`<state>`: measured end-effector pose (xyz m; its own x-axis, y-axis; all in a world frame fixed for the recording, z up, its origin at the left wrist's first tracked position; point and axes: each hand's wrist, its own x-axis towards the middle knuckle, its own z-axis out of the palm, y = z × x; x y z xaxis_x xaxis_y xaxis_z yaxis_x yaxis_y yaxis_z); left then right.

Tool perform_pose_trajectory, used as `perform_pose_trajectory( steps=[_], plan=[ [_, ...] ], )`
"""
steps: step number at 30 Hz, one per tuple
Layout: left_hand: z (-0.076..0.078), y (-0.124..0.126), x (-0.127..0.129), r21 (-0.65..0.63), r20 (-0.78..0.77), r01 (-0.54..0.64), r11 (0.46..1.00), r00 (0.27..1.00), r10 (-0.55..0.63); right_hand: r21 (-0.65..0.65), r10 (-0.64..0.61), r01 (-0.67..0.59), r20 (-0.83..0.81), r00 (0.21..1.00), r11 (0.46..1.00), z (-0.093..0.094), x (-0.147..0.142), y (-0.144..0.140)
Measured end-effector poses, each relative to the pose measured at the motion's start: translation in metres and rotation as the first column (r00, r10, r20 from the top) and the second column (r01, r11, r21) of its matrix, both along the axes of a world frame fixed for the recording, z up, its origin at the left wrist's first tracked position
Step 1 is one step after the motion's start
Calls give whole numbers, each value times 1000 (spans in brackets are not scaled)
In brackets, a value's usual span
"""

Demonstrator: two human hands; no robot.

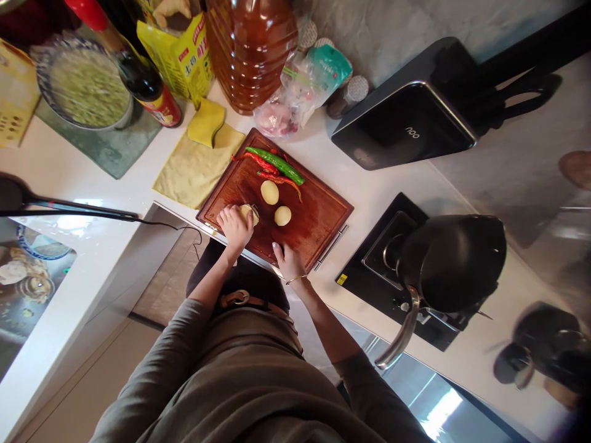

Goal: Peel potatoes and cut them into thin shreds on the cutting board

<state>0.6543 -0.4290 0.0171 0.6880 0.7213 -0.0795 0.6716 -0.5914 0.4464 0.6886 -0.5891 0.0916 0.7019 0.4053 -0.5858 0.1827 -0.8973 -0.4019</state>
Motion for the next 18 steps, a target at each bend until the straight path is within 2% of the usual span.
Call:
perform_pose_trajectory(
  steps=[6, 10, 14, 18],
  plan=[
    [-3, -1, 0, -3, -16, 6, 1000, 1000, -6, -37, 60, -59, 19, 998, 998, -6, 2, 4],
    [-3, -1, 1, -13, -43, 12, 1000, 999, -12, -104, 89, -86, 19, 996, 991, -17, 1, 9],
    [-2, -1, 1, -37, -66, 27, 999, 997, -29, 0, 40, -40, 20, 999, 999, -26, -1, 7],
    [-2, -1, 1, -52, -61, 14, 999, 998, -17, 62, 11, -12, 13, 1000, 998, -21, -1, 3]
  ],
)
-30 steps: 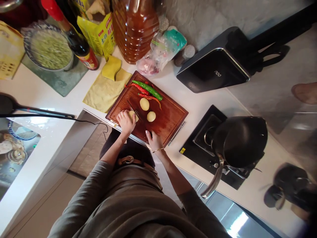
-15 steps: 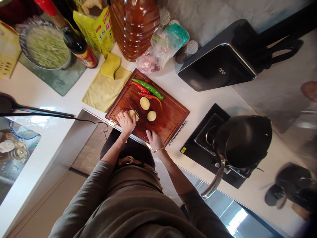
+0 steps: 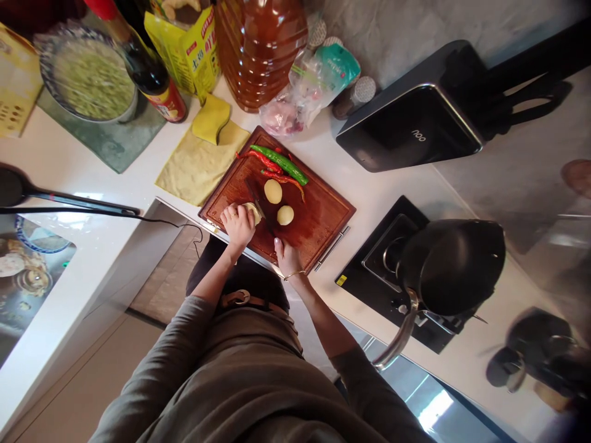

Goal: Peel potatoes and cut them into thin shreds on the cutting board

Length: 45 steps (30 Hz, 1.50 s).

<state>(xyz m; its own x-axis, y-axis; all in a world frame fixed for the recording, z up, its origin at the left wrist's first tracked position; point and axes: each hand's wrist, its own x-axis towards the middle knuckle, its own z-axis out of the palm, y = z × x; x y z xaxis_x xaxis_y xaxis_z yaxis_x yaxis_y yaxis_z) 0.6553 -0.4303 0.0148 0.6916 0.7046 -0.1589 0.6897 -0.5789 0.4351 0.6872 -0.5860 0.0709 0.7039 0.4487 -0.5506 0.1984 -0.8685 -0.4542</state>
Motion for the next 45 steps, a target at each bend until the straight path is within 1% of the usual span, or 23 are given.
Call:
perform_pose_trajectory(
  steps=[4, 7, 9, 12, 17, 20, 23, 27, 30, 34, 38, 42, 45],
  plan=[
    [-2, 0, 0, -23, 16, -13, 1000, 1000, 14, -18, 27, -27, 18, 999, 999, 13, 0, 1],
    [-2, -1, -1, 4, 20, -3, 1000, 1000, 2, -37, 33, -33, 12, 999, 999, 18, 3, 1],
    [-3, -1, -1, 23, 21, 4, 1000, 1000, -4, -44, 42, -42, 3, 999, 998, 19, 5, 1],
    [-5, -1, -2, 18, 34, 4, 1000, 999, -4, -51, 53, -53, 2, 999, 997, 13, 7, 3],
    [-5, -1, -2, -26, 54, -5, 1000, 999, 7, -109, 56, -52, 38, 998, 993, -7, 4, 7],
    [-4, -1, -2, 3, 43, 7, 1000, 999, -7, -74, 27, -23, 44, 999, 997, -11, 1, 6],
    [-4, -1, -2, 31, 37, 15, 999, 999, -16, -15, -1, 2, 33, 999, 1000, -3, 1, 3],
    [-5, 0, -2, 44, 39, 10, 999, 999, -12, 27, 9, -10, 18, 1000, 1000, 11, 3, 0],
    [-4, 0, -2, 40, 34, 9, 999, 999, -10, 11, 32, -32, 12, 999, 999, 16, 3, 0],
    [-4, 0, -2, 25, 43, 6, 1000, 999, -7, -29, 54, -53, 25, 998, 998, 17, 3, 1],
    [-5, -1, -2, 14, 39, -1, 1000, 999, 0, -58, 75, -73, 26, 997, 996, 11, 5, 4],
    [-6, -1, -2, -14, 33, 3, 1000, 999, -2, -91, 68, -65, 34, 997, 994, -7, 2, 9],
    [-5, -1, -3, -11, 27, 13, 1000, 1000, -13, -79, 38, -34, 48, 998, 996, -17, -3, 10]
  ],
)
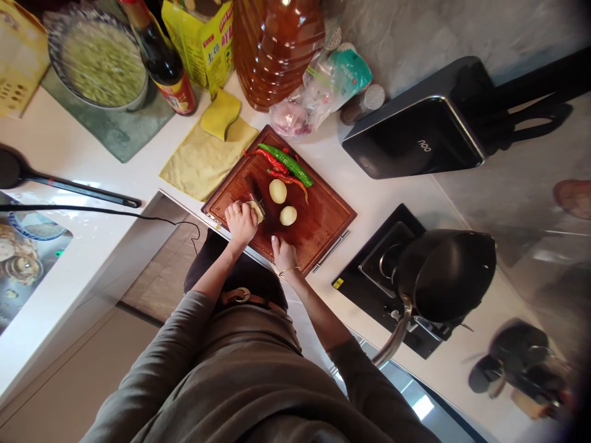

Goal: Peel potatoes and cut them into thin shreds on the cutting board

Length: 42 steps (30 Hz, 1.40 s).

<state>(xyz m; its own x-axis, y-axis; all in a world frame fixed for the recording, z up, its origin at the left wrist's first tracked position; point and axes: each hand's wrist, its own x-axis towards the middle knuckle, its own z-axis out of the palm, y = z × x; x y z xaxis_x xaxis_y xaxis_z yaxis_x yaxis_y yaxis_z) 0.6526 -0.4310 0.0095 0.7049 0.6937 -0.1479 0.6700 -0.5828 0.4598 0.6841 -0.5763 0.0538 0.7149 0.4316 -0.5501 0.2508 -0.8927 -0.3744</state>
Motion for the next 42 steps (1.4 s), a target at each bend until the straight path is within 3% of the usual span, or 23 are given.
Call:
perform_pose_trajectory(
  steps=[5, 13, 20, 25, 29, 35, 42],
  plan=[
    [0, 0, 0, 40, -11, 18, 999, 1000, -18, 79, -46, 46, -6, 999, 996, 9, -1, -6],
    [-2, 0, -1, 55, -29, 28, 998, 999, -26, 102, 1, 0, -12, 1000, 995, 30, 3, -11],
    [-8, 0, -2, 42, 25, 15, 999, 1000, -16, 29, 45, -44, -22, 999, 999, 30, 4, -7],
    [-8, 0, -2, 35, 46, 17, 999, 999, -19, -73, 48, -50, -34, 998, 996, 15, 4, 2],
    [-6, 1, -1, 43, 37, 15, 999, 999, -17, -27, 16, -17, -21, 1000, 999, 8, 2, 2],
    [-6, 1, -1, 58, 36, 17, 998, 999, -19, 49, 13, -12, -22, 1000, 999, 25, 1, -5],
    [-2, 1, 0, 43, 1, 9, 999, 1000, -9, -25, 60, -60, -11, 998, 998, 33, -2, -5]
  ],
)
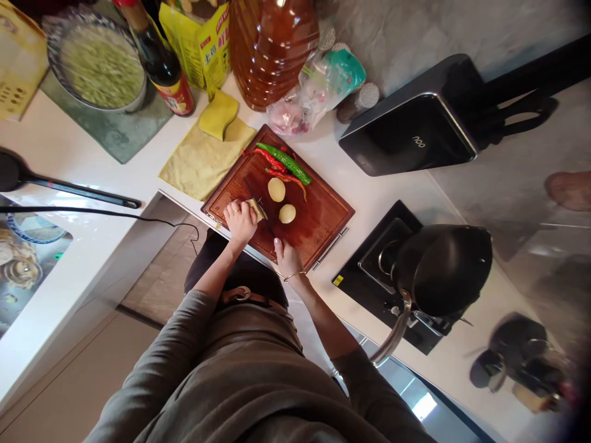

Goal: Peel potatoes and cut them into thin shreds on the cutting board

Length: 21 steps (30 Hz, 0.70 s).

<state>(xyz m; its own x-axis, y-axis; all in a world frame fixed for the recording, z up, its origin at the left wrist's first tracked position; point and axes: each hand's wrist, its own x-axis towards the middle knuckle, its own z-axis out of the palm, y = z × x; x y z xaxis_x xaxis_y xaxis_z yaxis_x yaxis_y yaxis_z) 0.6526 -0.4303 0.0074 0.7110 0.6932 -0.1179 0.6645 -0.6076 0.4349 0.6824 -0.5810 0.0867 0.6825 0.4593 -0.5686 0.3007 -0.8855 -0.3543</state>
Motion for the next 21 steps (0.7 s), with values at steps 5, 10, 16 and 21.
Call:
perform_pose_trajectory(
  steps=[5, 10, 16, 21],
  plan=[
    [3, 0, 1, -24, -20, -7, 1000, 1000, 7, -37, 14, -13, 3, 1000, 999, -1, -1, 5],
    [4, 0, 2, -2, -64, -2, 1000, 998, 2, -98, -2, 0, -22, 1000, 995, -15, -1, 10],
    [14, 4, -4, -1, 21, 17, 1000, 1000, -17, -48, -4, 5, 2, 1000, 999, -24, -1, 6],
    [29, 18, -25, -11, 214, 110, 994, 971, -105, -17, -3, 3, 19, 1000, 1000, -23, 1, 4]
  ],
)
